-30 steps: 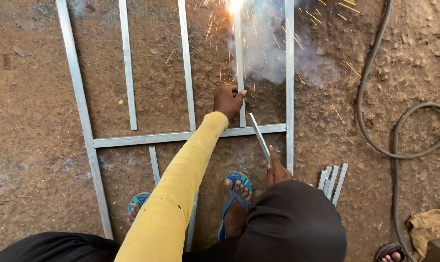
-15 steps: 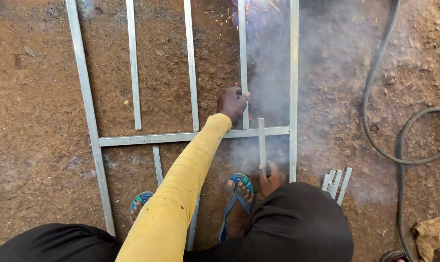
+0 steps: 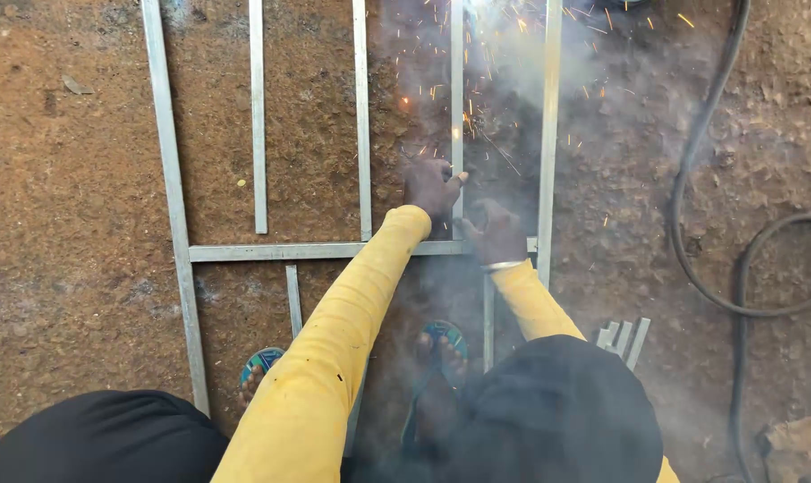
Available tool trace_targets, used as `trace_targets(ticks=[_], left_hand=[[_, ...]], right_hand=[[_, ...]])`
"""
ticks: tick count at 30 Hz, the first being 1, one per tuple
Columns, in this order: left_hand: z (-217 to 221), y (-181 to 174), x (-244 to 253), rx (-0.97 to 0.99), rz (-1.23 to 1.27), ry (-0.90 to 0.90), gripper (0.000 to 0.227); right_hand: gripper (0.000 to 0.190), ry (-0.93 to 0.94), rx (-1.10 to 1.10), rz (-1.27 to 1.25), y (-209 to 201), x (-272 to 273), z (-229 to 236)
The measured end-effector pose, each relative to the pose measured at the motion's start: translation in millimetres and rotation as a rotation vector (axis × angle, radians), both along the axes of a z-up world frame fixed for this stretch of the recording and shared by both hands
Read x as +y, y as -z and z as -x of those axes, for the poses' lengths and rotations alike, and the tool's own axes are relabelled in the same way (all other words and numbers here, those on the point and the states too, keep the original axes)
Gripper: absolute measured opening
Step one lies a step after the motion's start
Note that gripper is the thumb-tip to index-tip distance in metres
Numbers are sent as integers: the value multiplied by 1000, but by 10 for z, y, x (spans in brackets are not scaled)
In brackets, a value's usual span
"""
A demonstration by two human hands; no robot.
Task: Welding metal bars together to form a frame or grille.
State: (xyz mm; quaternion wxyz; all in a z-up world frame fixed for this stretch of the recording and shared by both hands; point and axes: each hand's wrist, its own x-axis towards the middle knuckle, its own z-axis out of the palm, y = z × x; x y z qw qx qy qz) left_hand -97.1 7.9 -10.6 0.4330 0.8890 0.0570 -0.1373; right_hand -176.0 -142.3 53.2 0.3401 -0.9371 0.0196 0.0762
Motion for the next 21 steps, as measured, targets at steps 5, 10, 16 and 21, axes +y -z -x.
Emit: trace_targets(ticks=[5, 10, 16, 21], left_hand=[[55, 180, -6, -28, 67, -83, 40], [26, 22, 14, 185, 95, 31, 29], [-35, -258, 59, 242, 42, 10, 32], [-398, -405, 518, 244, -161, 263, 33]], right_hand=[[37, -125, 153, 184, 230, 2, -125], [22, -324, -101, 49, 668, -97, -5], [24, -270, 239, 127, 712, -46, -120], [35, -273, 349, 399, 351, 124, -320]])
